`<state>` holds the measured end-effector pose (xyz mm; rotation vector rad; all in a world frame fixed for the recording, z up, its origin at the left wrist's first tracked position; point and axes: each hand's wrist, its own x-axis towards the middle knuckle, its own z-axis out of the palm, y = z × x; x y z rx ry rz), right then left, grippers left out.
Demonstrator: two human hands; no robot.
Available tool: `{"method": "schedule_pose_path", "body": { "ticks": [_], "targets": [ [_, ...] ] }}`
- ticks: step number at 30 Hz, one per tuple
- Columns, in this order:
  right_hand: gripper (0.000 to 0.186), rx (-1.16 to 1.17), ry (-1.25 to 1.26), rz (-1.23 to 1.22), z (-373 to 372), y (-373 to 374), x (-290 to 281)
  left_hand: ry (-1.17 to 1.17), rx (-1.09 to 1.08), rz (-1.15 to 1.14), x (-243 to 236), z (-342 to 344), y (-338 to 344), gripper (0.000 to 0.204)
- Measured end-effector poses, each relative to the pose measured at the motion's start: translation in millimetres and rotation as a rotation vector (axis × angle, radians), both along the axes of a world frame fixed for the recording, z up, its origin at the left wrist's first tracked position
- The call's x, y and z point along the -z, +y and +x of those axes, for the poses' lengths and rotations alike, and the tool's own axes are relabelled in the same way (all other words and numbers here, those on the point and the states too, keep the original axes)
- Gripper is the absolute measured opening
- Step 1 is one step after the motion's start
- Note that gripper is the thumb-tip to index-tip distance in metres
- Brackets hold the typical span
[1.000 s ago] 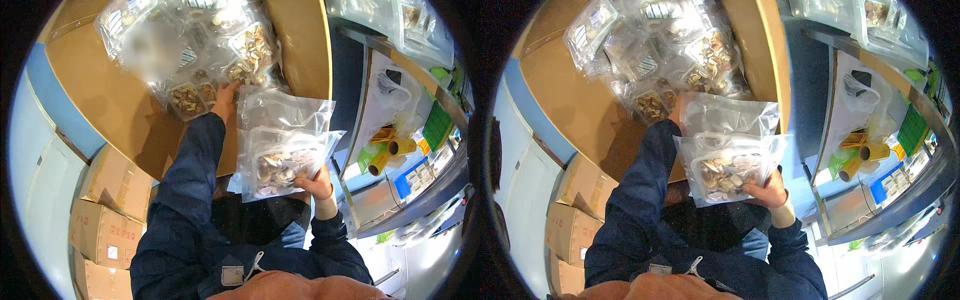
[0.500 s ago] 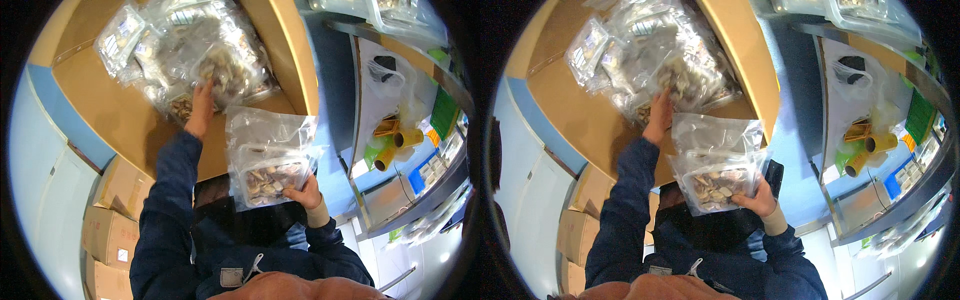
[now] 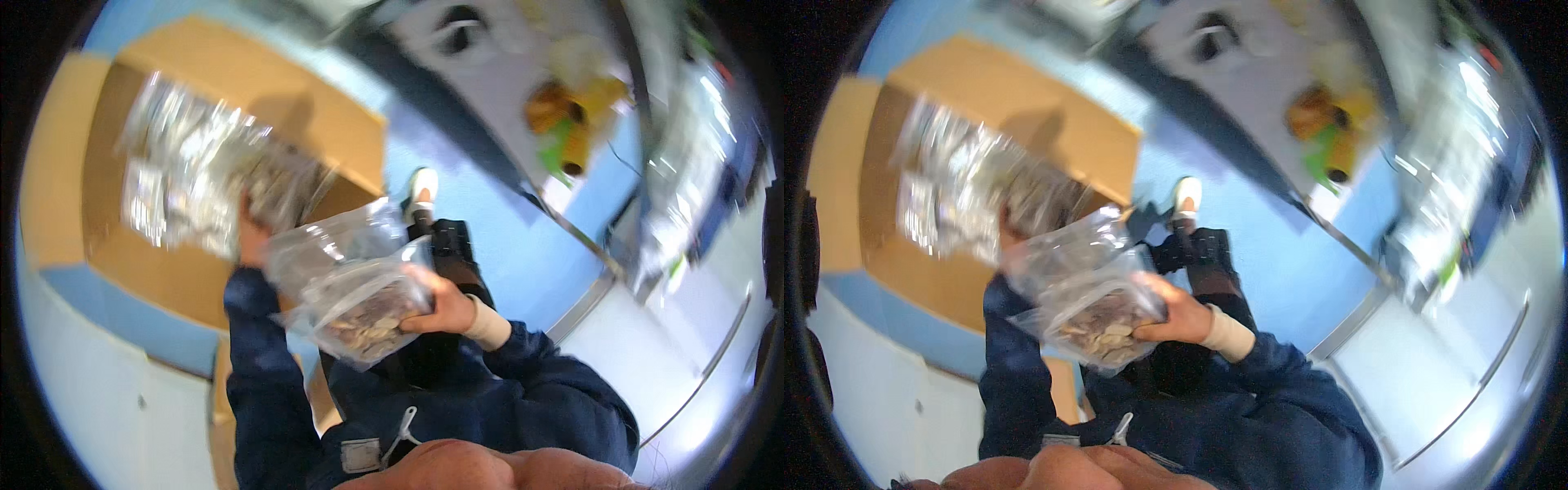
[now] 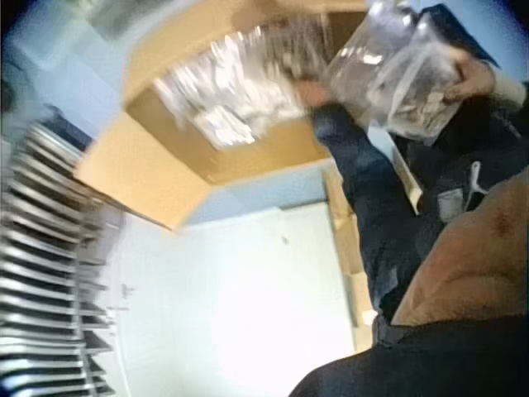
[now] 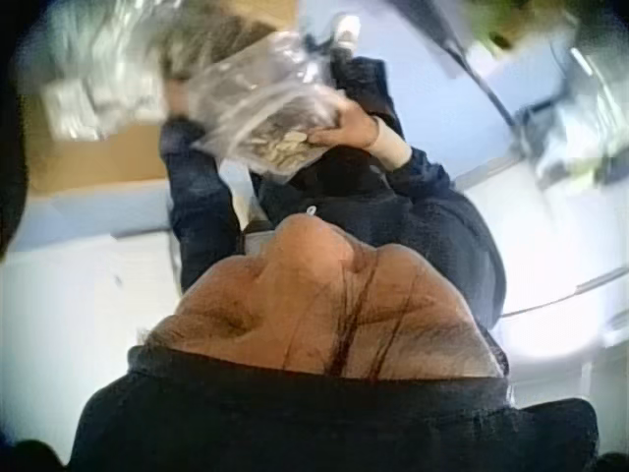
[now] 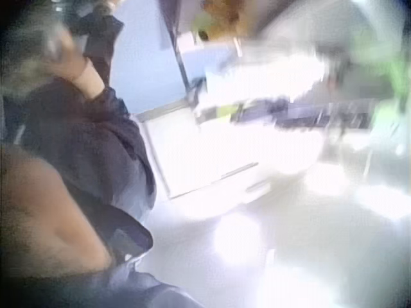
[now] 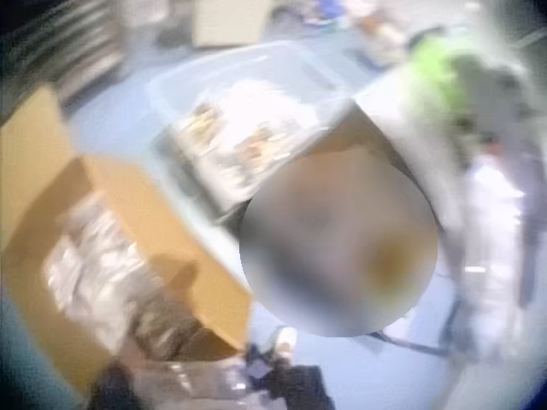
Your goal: The person repeatedly picks up clear plastic bags containing mixed dried food items, places them on a conveyor belt, and then collects them from the other side. They stack the processed bags on the table and periodically transfer stacks into a cardboard box.
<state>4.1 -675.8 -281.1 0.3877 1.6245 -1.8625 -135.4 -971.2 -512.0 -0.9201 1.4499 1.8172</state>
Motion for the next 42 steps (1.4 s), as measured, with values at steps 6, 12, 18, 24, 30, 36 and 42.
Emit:
{"method": "schedule_pose_path", "body": {
  "ticks": [6, 12, 18, 24, 30, 36, 42],
  "targets": [
    [0.080, 0.242, 0.146, -0.103, 10, 87, -141, 0.108, -0.223, 0.200, -190, 29, -1, 0.053],
    [0.075, 0.718, 0.208, 0.057, 114, 221, -292, 0.015, -0.117, 0.400, -327, 35, 91, 0.058],
    [0.065, 1.309, 0.256, 0.229, 238, 361, -298, -0.059, 0.333, 0.868, -397, 50, 219, 0.060],
    [0.064, 1.186, 0.227, 0.118, 236, 456, -203, -0.025, 0.783, 0.808, -416, 67, 316, 0.069],
    [0.091, 1.098, 0.138, 0.822, 217, 471, -160, -0.049, 1.203, 0.594, -461, 95, 414, 0.068],
    [0.093, 1.242, 0.406, 0.197, 260, 403, -268, -0.107, 1.107, 0.782, -502, 154, 533, 0.057],
    [0.095, 1.285, 0.250, 0.321, 317, 384, -281, -0.063, 1.338, 0.846, -476, 243, 614, 0.067]
  ]
}}
